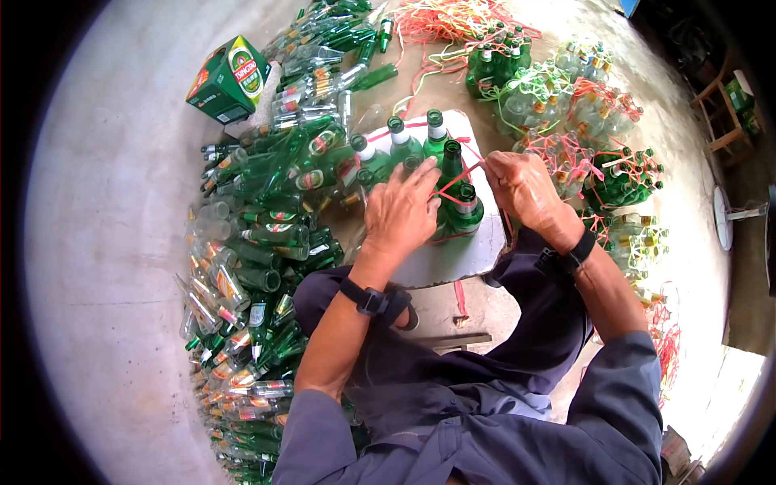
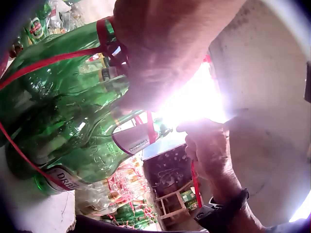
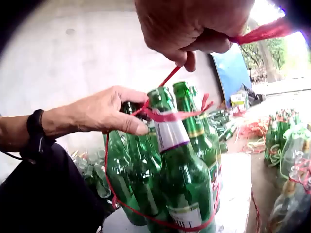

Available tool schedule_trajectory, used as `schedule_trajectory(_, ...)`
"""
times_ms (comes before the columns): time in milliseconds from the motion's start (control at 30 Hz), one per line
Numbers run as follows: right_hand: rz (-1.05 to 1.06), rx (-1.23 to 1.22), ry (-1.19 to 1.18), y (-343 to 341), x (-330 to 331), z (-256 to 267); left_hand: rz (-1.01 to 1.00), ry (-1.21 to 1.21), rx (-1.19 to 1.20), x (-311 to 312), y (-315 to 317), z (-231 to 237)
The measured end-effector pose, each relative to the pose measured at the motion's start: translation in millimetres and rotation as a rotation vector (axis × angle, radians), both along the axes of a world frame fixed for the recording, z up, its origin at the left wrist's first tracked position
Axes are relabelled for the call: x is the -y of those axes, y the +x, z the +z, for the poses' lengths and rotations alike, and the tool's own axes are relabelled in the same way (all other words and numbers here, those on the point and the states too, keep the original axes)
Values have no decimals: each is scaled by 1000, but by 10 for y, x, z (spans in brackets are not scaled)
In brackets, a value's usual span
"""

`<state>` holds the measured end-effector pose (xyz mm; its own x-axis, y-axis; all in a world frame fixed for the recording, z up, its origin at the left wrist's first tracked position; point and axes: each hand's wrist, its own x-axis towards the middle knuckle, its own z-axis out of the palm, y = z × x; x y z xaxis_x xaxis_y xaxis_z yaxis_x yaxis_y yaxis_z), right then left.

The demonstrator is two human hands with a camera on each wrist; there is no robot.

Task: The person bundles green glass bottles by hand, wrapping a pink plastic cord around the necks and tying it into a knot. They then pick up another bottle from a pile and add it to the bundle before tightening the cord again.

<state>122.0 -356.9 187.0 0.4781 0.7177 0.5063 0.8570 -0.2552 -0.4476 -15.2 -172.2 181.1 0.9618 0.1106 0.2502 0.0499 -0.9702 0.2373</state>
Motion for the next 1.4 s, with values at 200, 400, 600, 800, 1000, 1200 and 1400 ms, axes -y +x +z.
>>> schedule_trajectory(200, -184, -263, -173, 82, -171, -525, -9, 34, 48, -46, -29, -16)
schedule_trajectory(400, -181, -362, -206, 84, -228, -676, -92, -126, 204, -131, -53, -1)
schedule_trajectory(600, -218, -396, -217, 35, -286, -727, -58, -571, 280, -236, -131, 16)
schedule_trajectory(800, -213, -569, -247, 61, -263, -631, 89, -980, 311, -428, -218, 284)
schedule_trajectory(1000, -240, -697, -329, 132, -271, -679, 43, -736, 144, -383, -65, 243)
schedule_trajectory(1200, -179, -550, -162, 155, -278, -848, -151, -404, 260, -382, 99, 174)
schedule_trajectory(1400, -236, -723, -384, 207, -303, -739, -189, -305, 219, -396, 194, 156)
